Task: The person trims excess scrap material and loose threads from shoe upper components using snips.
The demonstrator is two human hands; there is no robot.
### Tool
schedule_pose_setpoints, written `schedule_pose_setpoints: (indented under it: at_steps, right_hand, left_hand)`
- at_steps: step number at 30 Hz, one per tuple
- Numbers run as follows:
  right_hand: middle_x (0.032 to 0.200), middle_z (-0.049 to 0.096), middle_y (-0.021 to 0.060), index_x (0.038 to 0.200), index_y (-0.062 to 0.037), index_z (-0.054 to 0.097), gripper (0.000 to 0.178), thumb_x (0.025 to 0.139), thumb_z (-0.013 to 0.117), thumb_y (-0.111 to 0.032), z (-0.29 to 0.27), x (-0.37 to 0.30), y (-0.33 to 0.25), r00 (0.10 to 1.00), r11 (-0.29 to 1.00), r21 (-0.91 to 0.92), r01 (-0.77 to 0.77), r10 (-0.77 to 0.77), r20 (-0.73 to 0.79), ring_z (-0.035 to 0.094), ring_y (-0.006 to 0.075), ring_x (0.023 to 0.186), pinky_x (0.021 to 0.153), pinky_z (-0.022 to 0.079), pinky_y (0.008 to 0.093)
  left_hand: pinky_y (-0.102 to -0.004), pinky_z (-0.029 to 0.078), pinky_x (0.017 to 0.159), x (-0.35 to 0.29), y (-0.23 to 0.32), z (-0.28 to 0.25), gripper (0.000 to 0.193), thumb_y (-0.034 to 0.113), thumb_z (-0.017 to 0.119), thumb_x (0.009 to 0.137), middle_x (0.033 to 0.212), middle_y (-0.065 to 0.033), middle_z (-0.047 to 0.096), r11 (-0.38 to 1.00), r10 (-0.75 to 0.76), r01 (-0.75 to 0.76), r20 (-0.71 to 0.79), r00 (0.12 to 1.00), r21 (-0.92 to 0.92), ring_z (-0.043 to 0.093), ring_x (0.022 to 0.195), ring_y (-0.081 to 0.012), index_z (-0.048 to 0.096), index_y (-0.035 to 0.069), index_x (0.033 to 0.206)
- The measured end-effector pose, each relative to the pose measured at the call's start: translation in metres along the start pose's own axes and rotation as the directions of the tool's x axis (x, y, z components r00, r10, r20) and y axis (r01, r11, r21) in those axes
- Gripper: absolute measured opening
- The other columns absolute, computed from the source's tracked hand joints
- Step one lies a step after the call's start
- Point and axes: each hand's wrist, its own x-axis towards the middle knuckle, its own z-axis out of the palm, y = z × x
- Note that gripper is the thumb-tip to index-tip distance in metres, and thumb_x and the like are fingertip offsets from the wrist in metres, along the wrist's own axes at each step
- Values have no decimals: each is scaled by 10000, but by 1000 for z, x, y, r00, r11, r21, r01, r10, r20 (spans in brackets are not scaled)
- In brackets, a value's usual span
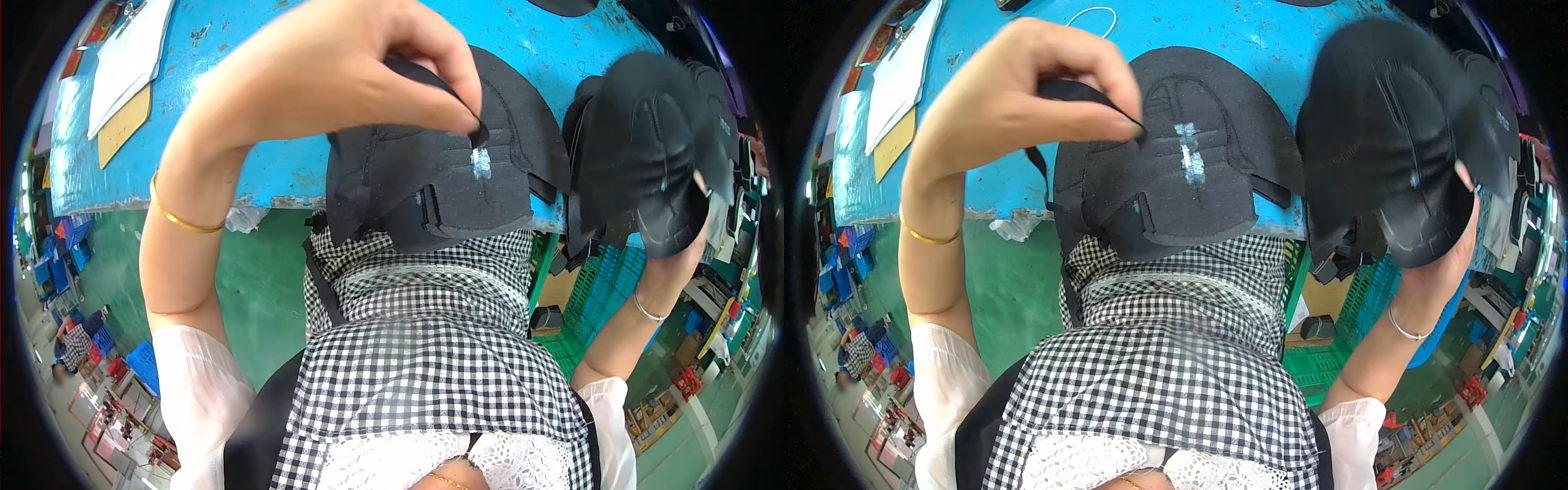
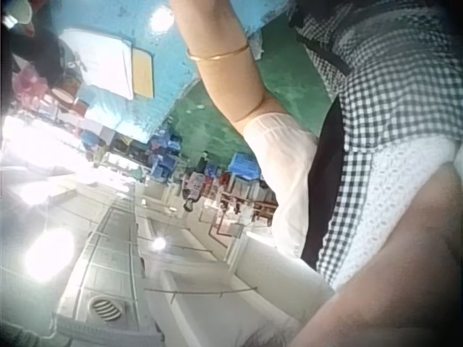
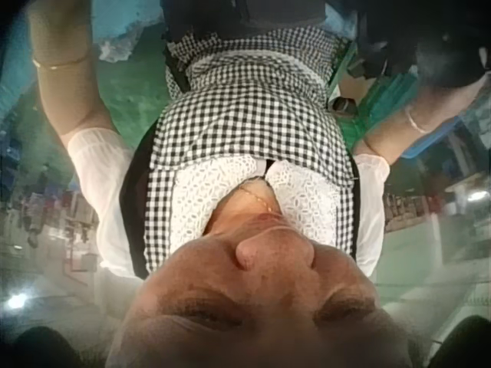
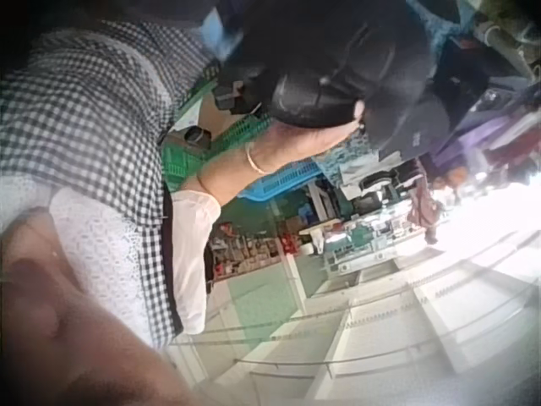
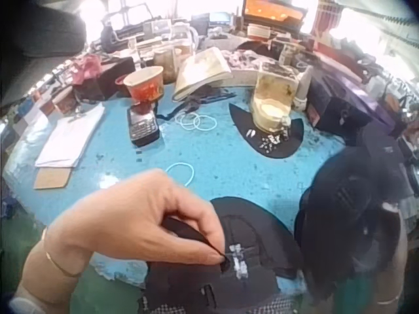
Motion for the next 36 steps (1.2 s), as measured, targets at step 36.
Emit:
schedule_pose_setpoints:
  at_steps: [36]
  right_hand:
    - [723, 601, 72, 931, -113, 580, 151, 851, 694, -168, 121, 55, 64, 719, 154, -730, 666, 126, 683, 628, 274, 650, 551, 474, 381]
  left_hand:
    - [-408, 462, 631, 37, -26, 29, 136, 139, 669, 824, 690, -164, 601, 859, 27, -80, 111, 993, 505, 581, 656, -327, 658, 4, 827]
